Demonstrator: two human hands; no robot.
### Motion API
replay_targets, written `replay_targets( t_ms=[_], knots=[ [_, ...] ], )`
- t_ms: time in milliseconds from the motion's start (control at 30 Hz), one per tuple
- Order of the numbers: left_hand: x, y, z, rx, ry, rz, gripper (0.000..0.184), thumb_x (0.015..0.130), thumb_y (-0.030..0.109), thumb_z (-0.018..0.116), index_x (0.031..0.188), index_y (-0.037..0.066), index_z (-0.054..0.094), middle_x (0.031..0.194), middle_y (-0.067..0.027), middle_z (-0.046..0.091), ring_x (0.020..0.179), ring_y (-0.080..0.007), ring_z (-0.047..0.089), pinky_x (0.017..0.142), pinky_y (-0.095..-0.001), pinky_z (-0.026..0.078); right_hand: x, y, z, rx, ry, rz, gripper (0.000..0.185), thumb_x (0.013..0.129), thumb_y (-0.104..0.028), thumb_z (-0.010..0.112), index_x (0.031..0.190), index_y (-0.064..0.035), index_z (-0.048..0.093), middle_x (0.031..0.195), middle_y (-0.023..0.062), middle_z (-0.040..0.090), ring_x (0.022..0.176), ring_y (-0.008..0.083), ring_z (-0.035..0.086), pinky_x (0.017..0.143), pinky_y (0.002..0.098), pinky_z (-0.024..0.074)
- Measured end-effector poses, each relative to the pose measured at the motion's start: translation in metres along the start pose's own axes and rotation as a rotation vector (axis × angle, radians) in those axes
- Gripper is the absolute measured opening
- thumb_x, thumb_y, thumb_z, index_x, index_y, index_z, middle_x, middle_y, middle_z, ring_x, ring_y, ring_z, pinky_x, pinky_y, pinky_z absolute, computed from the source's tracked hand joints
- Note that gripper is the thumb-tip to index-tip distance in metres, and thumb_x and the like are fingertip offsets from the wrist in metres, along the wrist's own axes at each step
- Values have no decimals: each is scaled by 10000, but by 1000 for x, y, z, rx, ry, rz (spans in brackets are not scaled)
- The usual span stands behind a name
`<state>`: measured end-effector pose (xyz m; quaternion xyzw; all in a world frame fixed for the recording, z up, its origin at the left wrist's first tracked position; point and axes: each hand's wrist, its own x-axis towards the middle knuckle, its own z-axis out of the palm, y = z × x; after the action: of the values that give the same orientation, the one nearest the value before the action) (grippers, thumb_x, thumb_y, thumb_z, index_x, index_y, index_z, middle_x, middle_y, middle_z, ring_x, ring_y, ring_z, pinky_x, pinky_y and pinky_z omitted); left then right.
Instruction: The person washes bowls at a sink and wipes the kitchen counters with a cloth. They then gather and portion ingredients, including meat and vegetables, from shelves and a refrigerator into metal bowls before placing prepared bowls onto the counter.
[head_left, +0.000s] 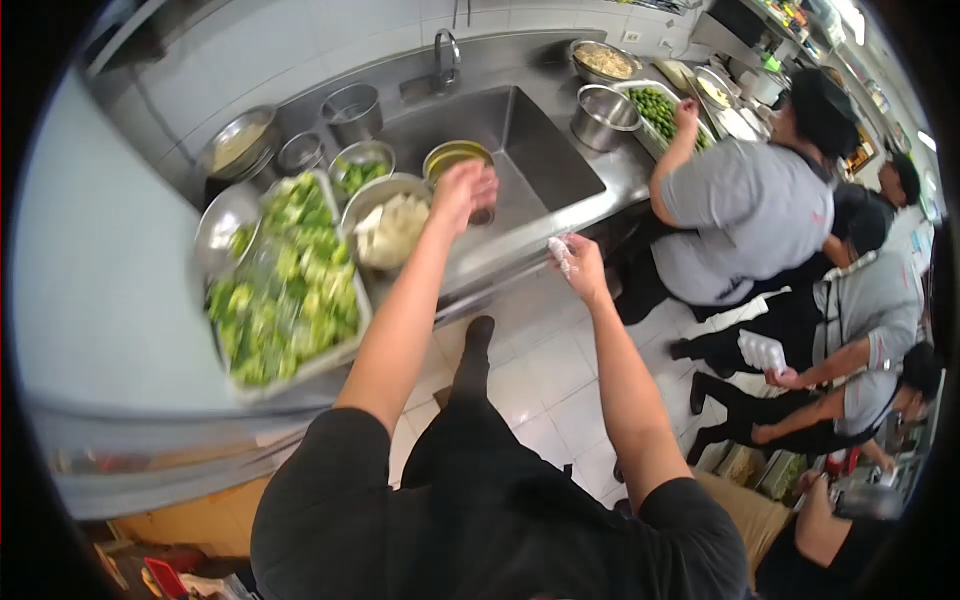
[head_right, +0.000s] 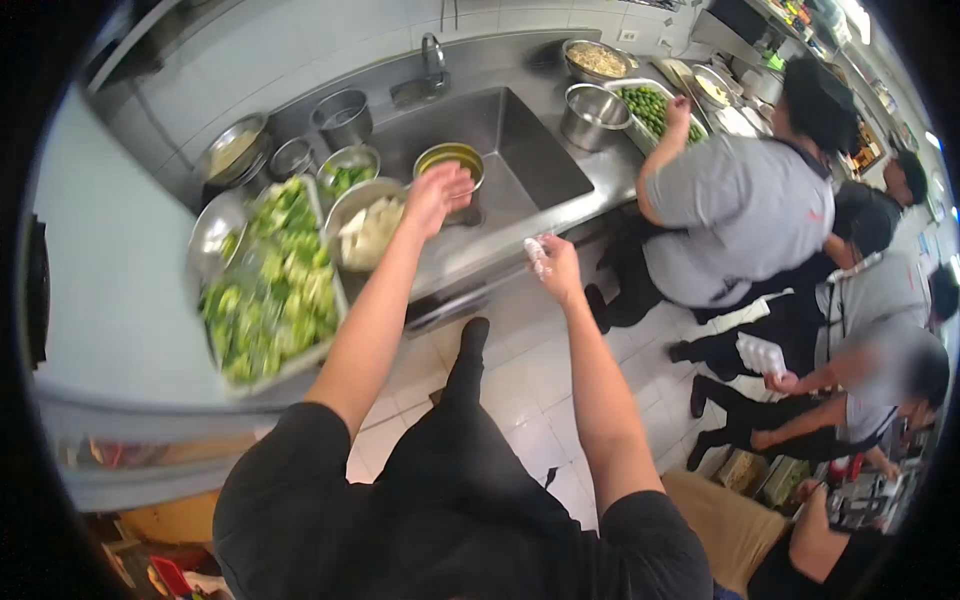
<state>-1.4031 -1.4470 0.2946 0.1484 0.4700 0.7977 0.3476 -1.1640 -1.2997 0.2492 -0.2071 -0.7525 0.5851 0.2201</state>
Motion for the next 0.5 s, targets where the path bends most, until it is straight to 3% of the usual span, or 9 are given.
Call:
replay_targets(
  t_ms=[67,100,167,267,300,367,400,467,500],
  knots=[
    [163,6,-9,-178,56,6,322,954,146,605,1250,32,542,1076,-106,665,915,-248,665,793,-423,578,70,-9,16,2,-15,105,268,955,-275,694,901,-14,664,779,28,667,685,97,619,616,266,496],
    [226,15,-10,-165,169,22,290,949,108,581,1232,45,560,1112,-109,639,965,-231,636,784,-432,578,106,0,20,-48,-33,136,254,951,-256,702,892,-13,654,779,19,657,686,83,607,616,256,490],
    [333,36,-23,89,421,151,266,950,67,535,1208,75,595,1140,-62,592,1026,-205,582,787,-421,564,167,24,33,-29,-2,168,195,929,-177,706,894,9,660,786,39,663,698,92,602,651,271,497],
    [447,38,-84,421,284,451,304,974,202,586,1248,70,586,1133,-51,624,1050,-196,590,795,-369,551,249,43,57,-98,38,251,176,882,-96,691,989,44,689,914,175,727,870,233,699,787,360,521],
    [474,30,-99,480,233,508,318,977,232,599,1252,72,586,1130,-53,636,1058,-193,597,795,-358,549,276,47,66,-141,21,129,192,883,-100,685,1003,49,685,927,194,724,860,262,702,790,370,523],
    [491,-4,-125,419,108,393,405,979,363,606,1196,22,632,1022,-121,687,824,-196,658,629,-365,531,331,56,90,-327,44,-31,216,888,-112,667,1016,62,675,951,232,713,868,309,705,798,394,526],
    [472,-1,-139,267,-211,-42,441,971,408,608,1167,14,643,951,-119,697,756,-203,667,604,-347,525,360,61,106,-471,84,-81,226,893,-119,657,1016,70,669,963,251,705,887,328,704,803,409,527],
    [428,-3,-139,662,-351,-668,433,942,435,621,1053,21,686,778,-95,702,599,-211,672,514,-287,501,410,60,136,-68,-38,162,188,902,-109,654,1017,39,668,953,209,714,871,318,702,780,441,533],
    [424,-21,-144,1028,-385,-642,296,913,317,651,1000,34,669,778,-78,694,518,-173,627,449,-276,476,421,59,153,-58,-40,179,188,902,-109,654,1017,39,668,953,209,714,871,318,702,780,441,533]
  ],
)
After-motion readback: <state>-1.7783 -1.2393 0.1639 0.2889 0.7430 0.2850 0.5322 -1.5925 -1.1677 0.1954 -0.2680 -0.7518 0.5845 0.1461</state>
